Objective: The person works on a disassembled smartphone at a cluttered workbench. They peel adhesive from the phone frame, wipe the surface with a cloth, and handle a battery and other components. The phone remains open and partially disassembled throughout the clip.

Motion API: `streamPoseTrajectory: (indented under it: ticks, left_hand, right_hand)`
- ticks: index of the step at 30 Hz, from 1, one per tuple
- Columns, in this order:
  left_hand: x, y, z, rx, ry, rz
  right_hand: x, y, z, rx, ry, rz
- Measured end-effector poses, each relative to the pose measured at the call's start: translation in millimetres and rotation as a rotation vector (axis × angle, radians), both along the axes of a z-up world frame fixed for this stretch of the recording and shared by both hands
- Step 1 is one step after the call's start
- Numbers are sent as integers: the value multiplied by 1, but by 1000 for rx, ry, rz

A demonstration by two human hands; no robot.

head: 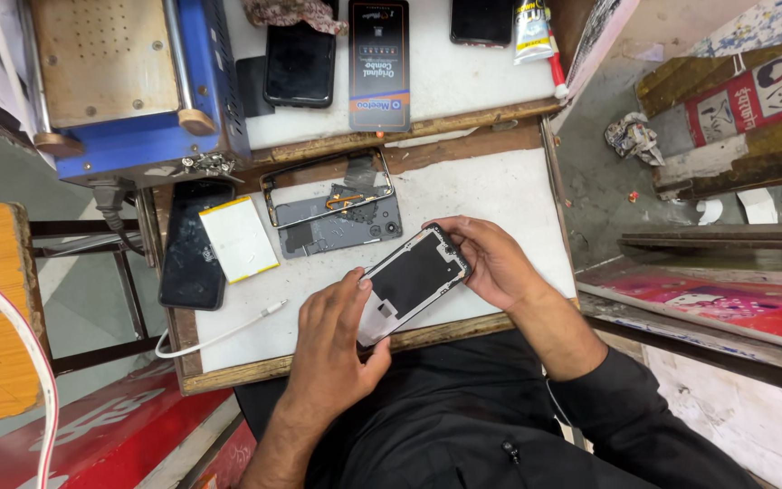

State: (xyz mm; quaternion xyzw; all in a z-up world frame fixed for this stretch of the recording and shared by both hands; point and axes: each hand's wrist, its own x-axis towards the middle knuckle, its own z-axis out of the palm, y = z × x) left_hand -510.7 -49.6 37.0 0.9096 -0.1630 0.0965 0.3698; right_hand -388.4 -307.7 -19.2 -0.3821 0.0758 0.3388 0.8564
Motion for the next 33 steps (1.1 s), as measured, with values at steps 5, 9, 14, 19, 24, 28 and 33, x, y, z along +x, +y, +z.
streamPoseTrajectory:
  ticks: [5, 9, 14, 19, 24, 28, 33]
  left_hand:
    - [-2, 5, 6, 43, -9, 3]
    - [-4, 4, 5, 56, 1, 3]
    - [-4, 5, 3, 79, 6, 6]
    - [-5, 5, 1, 83, 22, 9]
    - [-4, 6, 2, 56, 36, 11]
    - [-2, 6, 4, 45, 47, 8]
    - [0, 5, 5, 34, 72, 9]
  right_hand:
    - [2, -2, -9, -11, 118, 54]
    - [1, -2, -9, 25, 144, 79]
    - [0, -3, -12, 62, 155, 77]
    - [-1, -4, -16, 66, 155, 79]
    - [-1, -3, -17, 78, 131, 88]
    - [-1, -2, -15, 42, 158, 46]
    - [-3, -3, -15, 58, 146, 21]
